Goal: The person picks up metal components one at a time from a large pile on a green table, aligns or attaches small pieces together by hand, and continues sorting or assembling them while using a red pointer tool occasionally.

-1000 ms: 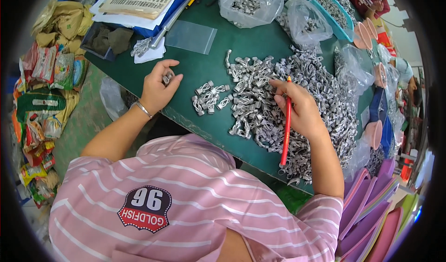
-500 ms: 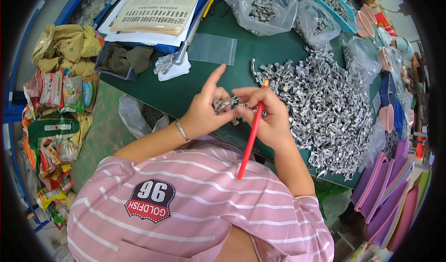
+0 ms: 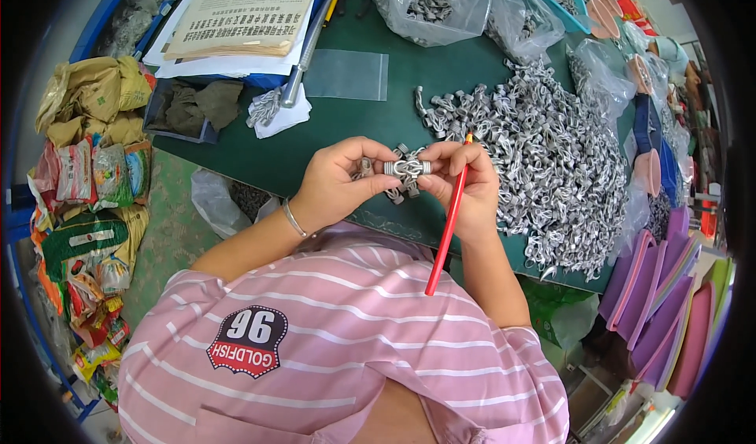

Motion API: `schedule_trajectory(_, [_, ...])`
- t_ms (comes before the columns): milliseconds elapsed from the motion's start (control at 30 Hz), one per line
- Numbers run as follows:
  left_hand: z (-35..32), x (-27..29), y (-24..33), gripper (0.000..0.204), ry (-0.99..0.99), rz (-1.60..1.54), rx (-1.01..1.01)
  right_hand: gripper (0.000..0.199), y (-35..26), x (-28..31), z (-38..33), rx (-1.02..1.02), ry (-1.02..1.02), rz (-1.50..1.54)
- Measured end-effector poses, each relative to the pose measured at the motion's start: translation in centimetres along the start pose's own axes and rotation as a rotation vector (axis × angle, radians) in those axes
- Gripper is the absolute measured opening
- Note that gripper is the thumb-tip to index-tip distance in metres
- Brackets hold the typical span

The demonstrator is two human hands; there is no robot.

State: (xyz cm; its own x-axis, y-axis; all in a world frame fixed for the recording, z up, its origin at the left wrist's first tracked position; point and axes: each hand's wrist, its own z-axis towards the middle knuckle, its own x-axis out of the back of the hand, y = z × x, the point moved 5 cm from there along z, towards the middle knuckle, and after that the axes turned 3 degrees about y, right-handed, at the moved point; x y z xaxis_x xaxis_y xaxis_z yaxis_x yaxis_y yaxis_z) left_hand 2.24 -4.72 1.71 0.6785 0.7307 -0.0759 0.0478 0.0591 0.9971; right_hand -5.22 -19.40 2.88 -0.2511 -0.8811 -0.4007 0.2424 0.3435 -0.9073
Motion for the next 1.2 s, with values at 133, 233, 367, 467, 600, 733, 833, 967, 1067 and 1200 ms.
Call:
schedule_trajectory(133, [0.2, 0.0, 1.2, 0.025, 0.017, 0.090, -0.168, 0.027, 0.6, 0.5, -0.4, -0.135, 0.026, 0.133])
schedule_trajectory(233, [0.4, -0.6, 1.5, 0.025, -0.001, 0.038, -0.152, 0.026, 1.2, 0.8, -0.6, -0.101, 0.021, 0.133])
schedule_trajectory(367, [0.7, -1.3, 1.8, 0.026, -0.050, 0.052, -0.157, 0.028, 0.7, 1.1, -0.6, 0.040, 0.037, 0.002])
schedule_trajectory(467, [0.9, -1.3, 1.5, 0.026, -0.041, 0.096, -0.129, 0.032, -0.6, 0.8, -0.5, 0.129, 0.092, -0.098])
schedule_trajectory(600, [0.8, -1.4, 0.4, 0.022, -0.040, -0.098, 0.021, 0.037, -1.7, 0.4, -0.6, 0.286, 0.037, -0.246])
schedule_trajectory(733, [0.9, -1.9, -0.5, 0.019, -0.061, -0.179, 0.078, 0.039, -2.2, -0.7, -0.6, 0.377, 0.027, -0.313])
schedule_trajectory(833, [1.0, -2.1, -0.6, 0.022, -0.084, -0.199, 0.102, 0.038, -2.3, -1.0, -0.4, 0.372, 0.008, -0.334])
schedule_trajectory(967, [1.2, -2.3, -0.2, 0.043, -0.120, -0.269, 0.008, 0.032, -2.6, -0.7, 0.0, 0.370, 0.104, -0.362])
schedule_trajectory(1067, [1.6, -1.6, 0.0, 0.057, -0.105, -0.108, -0.041, 0.028, -2.5, 0.3, 0.9, 0.119, 0.216, -0.238])
schedule_trajectory(1200, [2.1, -2.0, 0.7, 0.065, -0.055, -0.194, 0.004, 0.028, -1.4, 0.0, 0.8, 0.055, 0.074, -0.364])
